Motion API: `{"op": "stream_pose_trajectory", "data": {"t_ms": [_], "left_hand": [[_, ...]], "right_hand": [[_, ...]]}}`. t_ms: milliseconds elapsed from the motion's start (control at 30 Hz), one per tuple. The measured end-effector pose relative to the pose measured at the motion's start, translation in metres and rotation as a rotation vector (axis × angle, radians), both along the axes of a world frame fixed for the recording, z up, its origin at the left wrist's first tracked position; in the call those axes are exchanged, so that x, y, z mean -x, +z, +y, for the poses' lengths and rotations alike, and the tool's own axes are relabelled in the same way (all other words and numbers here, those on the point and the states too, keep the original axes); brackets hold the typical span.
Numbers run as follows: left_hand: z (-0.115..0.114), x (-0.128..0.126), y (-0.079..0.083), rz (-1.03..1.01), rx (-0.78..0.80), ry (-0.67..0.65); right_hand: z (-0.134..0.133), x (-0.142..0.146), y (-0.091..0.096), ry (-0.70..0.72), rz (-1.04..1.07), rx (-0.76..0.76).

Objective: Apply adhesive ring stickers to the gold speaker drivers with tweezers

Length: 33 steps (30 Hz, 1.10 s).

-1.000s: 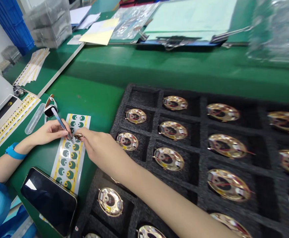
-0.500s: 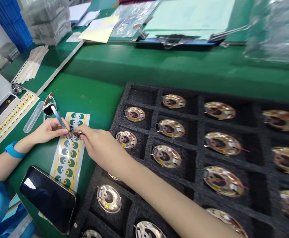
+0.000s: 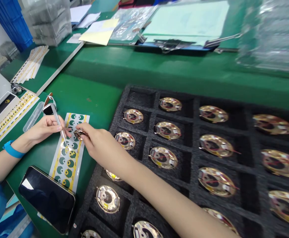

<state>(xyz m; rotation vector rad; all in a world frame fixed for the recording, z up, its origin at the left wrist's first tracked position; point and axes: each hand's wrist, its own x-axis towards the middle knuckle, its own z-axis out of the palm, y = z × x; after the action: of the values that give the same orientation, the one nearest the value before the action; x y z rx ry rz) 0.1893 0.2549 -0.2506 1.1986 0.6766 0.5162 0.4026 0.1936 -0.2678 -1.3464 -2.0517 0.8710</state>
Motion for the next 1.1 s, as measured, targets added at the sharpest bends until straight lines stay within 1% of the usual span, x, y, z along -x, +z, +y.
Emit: {"op": "stream_pose_trajectory", "data": {"t_ms": [67,200,267,333,433,533,633,700,1100], "left_hand": [[-0.001,0.001,0.004,-0.063,0.020,0.056],[-0.003,0.001,0.009,-0.161,0.061,0.155],[-0.005,0.000,0.010,-0.175,0.065,0.186],[-0.006,-0.001,0.012,-0.165,0.047,0.210],[-0.008,-0.003,0.015,-0.143,0.014,0.224],[-0.008,-0.003,0.017,-0.125,0.022,0.243],[-0.007,-0.002,0.016,-0.116,0.032,0.275],[-0.006,-0.001,0.015,-0.121,0.030,0.273],[-0.006,0.000,0.014,-0.153,0.004,0.241]], "right_hand": [[0.002,-0.002,-0.001,-0.004,0.161,0.099],[0.004,-0.007,0.003,0.031,0.629,0.407],[0.004,-0.008,0.008,0.047,0.765,0.523],[0.002,-0.007,0.012,0.053,0.826,0.583],[-0.002,-0.004,0.014,0.063,0.845,0.600],[-0.004,-0.002,0.014,0.064,0.839,0.594],[-0.004,-0.002,0.013,0.063,0.850,0.594],[-0.004,-0.003,0.013,0.056,0.855,0.587],[-0.006,0.001,0.011,0.041,0.861,0.458]]}}
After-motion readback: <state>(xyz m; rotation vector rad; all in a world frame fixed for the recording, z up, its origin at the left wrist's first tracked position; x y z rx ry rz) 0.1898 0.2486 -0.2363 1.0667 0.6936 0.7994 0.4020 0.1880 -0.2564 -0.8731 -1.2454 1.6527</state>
